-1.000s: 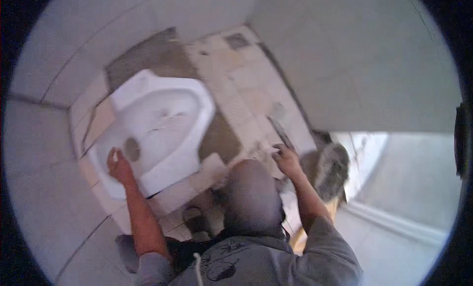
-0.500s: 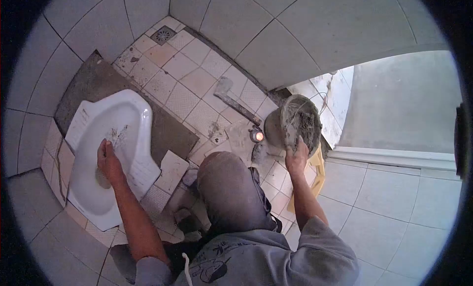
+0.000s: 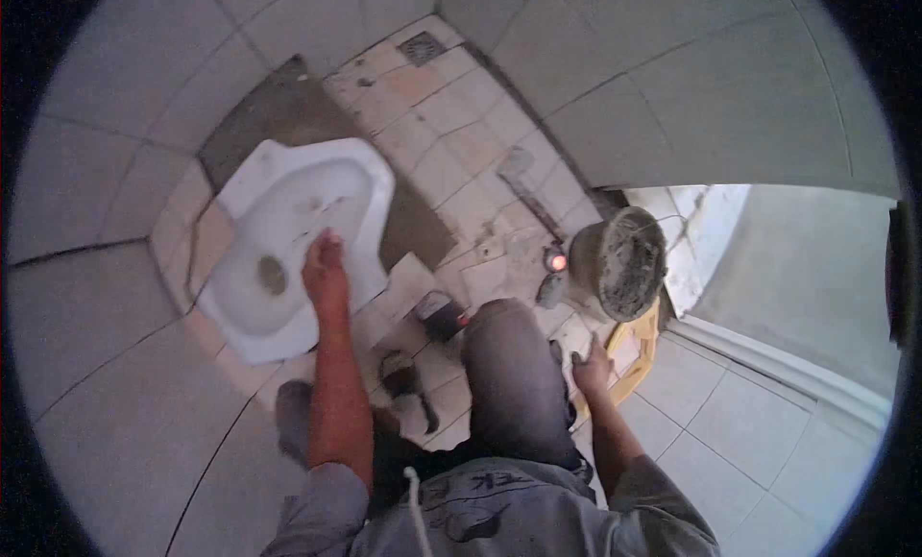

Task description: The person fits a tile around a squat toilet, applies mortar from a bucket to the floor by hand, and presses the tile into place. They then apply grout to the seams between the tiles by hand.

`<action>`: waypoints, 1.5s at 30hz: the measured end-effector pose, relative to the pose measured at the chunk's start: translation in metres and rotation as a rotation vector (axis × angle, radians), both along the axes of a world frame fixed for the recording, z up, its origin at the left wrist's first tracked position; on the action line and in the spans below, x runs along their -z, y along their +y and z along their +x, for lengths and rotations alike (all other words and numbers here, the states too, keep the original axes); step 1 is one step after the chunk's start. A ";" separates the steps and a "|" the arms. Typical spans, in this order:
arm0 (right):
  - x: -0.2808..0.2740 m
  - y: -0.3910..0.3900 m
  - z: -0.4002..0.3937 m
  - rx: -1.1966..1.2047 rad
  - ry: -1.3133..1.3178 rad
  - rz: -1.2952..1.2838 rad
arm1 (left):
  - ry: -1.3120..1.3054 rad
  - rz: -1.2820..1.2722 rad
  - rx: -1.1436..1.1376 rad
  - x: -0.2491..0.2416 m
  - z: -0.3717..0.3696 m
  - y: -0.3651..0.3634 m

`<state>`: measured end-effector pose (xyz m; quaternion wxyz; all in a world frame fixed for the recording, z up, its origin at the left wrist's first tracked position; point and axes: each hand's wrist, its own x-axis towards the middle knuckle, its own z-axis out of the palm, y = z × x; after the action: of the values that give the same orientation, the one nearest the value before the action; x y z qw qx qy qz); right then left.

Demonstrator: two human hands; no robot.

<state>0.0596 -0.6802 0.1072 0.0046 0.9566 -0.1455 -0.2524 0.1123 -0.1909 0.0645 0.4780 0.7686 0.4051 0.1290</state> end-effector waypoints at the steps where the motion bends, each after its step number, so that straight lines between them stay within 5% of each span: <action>1: -0.019 -0.009 -0.002 0.000 0.044 0.058 | 0.035 -0.051 0.009 -0.017 -0.013 0.000; 5: -0.108 -0.019 0.002 -0.030 0.010 0.131 | -0.065 -0.390 -0.206 -0.079 -0.076 0.008; 8: -0.171 -0.014 0.021 0.073 0.034 0.197 | -0.040 -0.337 -0.261 -0.103 -0.109 0.024; 13: -0.238 -0.015 0.032 0.092 0.022 0.361 | 0.122 -0.143 -0.066 -0.195 -0.100 0.037; 16: -0.286 -0.016 0.011 0.094 0.002 0.430 | -0.067 -0.356 -0.095 -0.200 -0.095 0.030; 18: -0.312 -0.022 -0.006 0.136 0.059 0.432 | 0.077 -0.390 -0.051 -0.267 -0.077 0.021; 26: -0.362 -0.064 -0.074 0.281 0.127 0.331 | 0.036 -0.451 0.032 -0.291 -0.090 -0.007; 30: -0.387 -0.081 -0.072 0.417 0.040 0.325 | 0.118 -0.433 0.136 -0.266 -0.096 -0.015; 36: -0.403 -0.157 -0.038 0.566 -0.172 0.420 | 0.193 -0.279 0.436 -0.289 -0.040 -0.076; 40: -0.366 -0.242 -0.051 0.621 -0.201 0.509 | 0.250 -0.152 0.471 -0.362 0.029 -0.201; 45: -0.361 -0.373 -0.024 0.565 -0.246 0.599 | 0.181 -0.399 0.492 -0.380 0.091 -0.373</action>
<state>0.0360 -1.0533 0.4680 -0.3599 0.8614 -0.3213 -0.1590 0.2032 -0.5636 0.4447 0.5979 0.7429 0.2657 -0.1412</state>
